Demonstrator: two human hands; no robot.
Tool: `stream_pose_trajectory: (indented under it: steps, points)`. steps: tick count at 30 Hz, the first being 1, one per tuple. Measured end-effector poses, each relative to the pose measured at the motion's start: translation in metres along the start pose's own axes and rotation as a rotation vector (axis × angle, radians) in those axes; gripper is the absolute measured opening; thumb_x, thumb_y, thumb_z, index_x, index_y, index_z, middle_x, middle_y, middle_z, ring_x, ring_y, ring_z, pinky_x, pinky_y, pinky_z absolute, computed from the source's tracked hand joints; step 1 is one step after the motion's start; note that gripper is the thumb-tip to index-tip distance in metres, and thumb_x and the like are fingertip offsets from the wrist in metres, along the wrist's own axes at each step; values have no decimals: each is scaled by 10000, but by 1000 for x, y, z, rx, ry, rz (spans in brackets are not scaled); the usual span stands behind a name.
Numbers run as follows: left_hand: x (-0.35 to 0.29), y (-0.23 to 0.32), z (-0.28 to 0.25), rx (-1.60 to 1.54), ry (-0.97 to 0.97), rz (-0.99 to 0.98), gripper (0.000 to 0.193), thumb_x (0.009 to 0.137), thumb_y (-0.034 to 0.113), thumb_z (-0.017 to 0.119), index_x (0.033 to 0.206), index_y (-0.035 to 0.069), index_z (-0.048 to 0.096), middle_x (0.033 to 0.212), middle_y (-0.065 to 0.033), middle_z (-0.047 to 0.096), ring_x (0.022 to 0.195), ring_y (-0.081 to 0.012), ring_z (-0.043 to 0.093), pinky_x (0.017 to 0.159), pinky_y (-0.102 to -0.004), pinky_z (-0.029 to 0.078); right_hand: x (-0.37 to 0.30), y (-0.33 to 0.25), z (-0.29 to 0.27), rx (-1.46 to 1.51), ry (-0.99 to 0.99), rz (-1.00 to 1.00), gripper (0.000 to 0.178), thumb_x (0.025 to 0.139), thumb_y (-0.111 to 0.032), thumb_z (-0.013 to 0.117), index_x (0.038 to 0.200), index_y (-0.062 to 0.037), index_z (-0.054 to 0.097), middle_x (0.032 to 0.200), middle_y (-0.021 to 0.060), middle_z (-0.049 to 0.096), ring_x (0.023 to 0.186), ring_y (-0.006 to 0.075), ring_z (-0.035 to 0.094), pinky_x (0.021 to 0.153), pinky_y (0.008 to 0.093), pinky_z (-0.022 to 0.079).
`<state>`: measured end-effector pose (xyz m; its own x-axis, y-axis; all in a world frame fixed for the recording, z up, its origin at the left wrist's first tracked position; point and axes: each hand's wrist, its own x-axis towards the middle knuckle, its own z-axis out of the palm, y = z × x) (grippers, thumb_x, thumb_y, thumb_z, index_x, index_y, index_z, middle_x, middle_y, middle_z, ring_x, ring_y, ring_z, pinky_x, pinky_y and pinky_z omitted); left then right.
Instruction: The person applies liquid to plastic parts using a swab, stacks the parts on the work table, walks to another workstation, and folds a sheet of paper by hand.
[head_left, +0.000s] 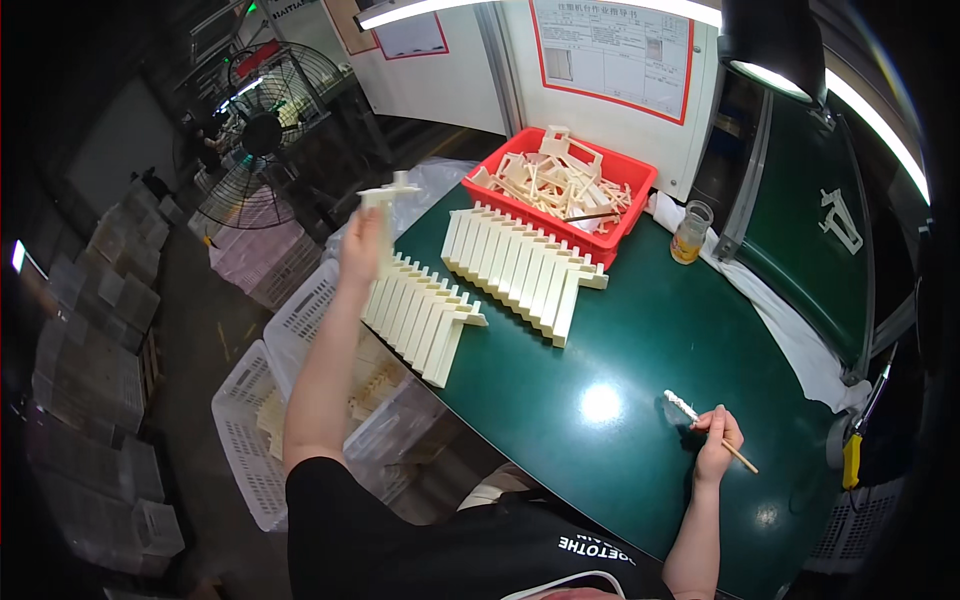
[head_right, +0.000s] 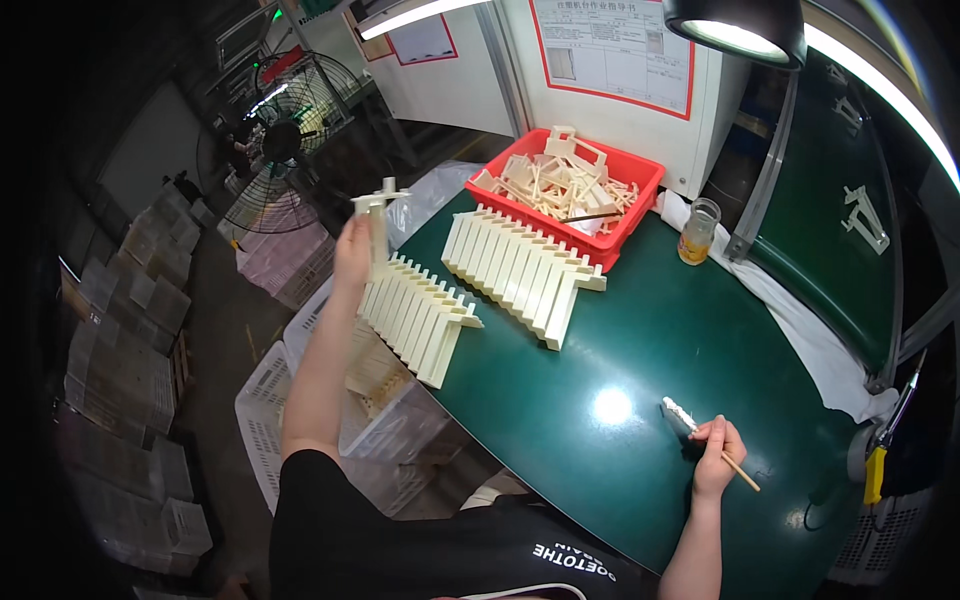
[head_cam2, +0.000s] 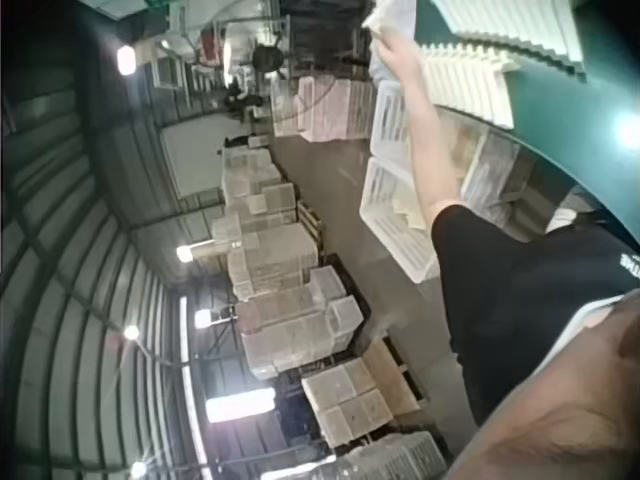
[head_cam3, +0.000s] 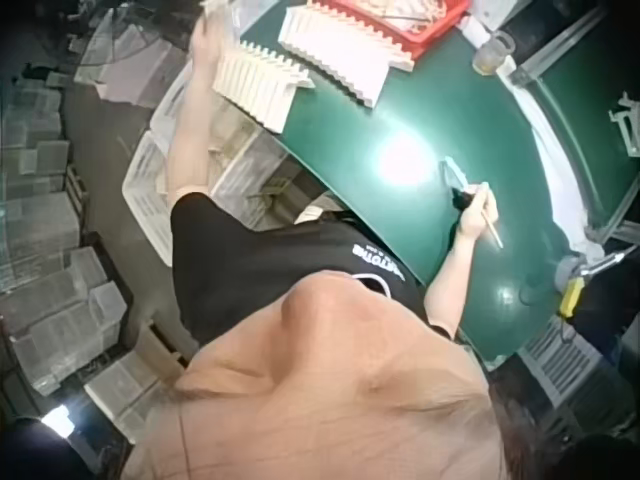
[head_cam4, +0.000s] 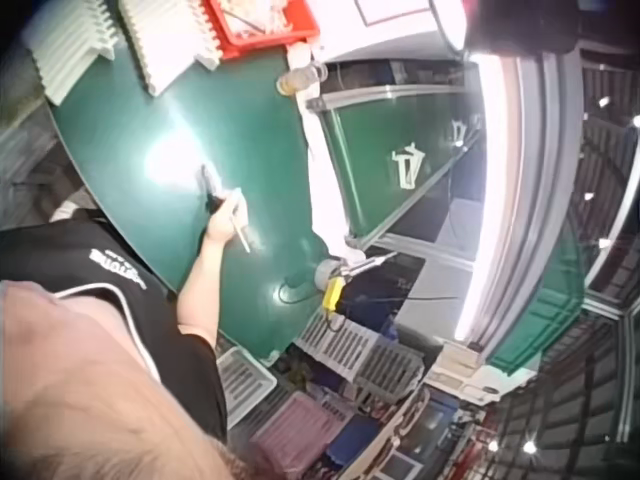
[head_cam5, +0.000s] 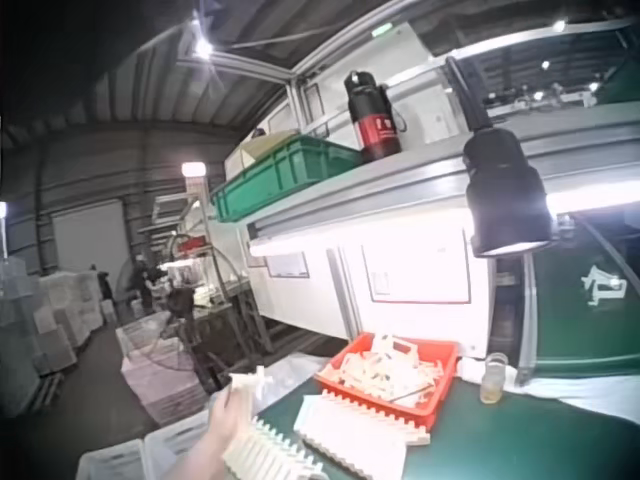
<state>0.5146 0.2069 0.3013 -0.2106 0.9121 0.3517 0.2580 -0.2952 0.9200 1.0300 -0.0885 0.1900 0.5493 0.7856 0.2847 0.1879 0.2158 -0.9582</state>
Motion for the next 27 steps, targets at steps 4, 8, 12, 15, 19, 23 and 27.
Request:
stream_pose_trajectory:
  steps: [4,8,12,15,19,23,27]
  points:
    - [46,-88,-92,483,289,-16,458,995,390,518,1233,11,613,1103,-160,695,975,-312,668,845,-377,493,-1,1,5,40,-33,42,417,1038,-220,489,674,-21,532,674,56,576,593,116,553,590,244,445]
    - [38,-163,-112,801,138,-201,514,969,440,488,1105,-28,651,1016,-263,676,994,-402,654,854,-455,493,-2,11,3,4,-31,75,423,1034,-214,488,659,-23,530,651,48,577,580,109,554,574,240,432]
    - [26,-191,-113,392,-69,-435,428,976,363,498,1059,-23,663,975,-236,695,960,-379,664,836,-442,500,-3,15,4,29,-15,99,422,1036,-221,486,653,-46,524,637,36,564,563,100,540,557,236,406]
    - [23,-187,-105,598,-126,-379,389,969,328,539,1066,-28,664,938,-172,721,820,-307,690,767,-404,520,-3,18,4,57,10,114,423,1039,-227,484,658,-49,527,639,35,561,559,102,538,555,236,405]
    - [22,-175,-92,417,-33,-470,335,926,306,616,1023,-7,686,919,-163,719,797,-303,691,760,-397,527,-1,18,1,72,8,135,423,1043,-230,477,663,-51,528,642,36,561,558,103,537,553,232,403]
    - [17,-160,-77,787,14,-388,370,915,329,605,1054,-3,692,984,-193,714,934,-349,682,829,-426,519,-1,22,3,66,5,127,424,1043,-231,477,663,-50,531,643,37,566,558,102,541,550,230,403]
    - [8,-147,-76,806,43,-286,371,928,321,561,1086,8,684,1025,-212,700,1008,-382,654,885,-438,501,-3,21,6,79,-23,133,419,1039,-225,482,664,-48,536,645,38,573,557,101,545,545,231,403]
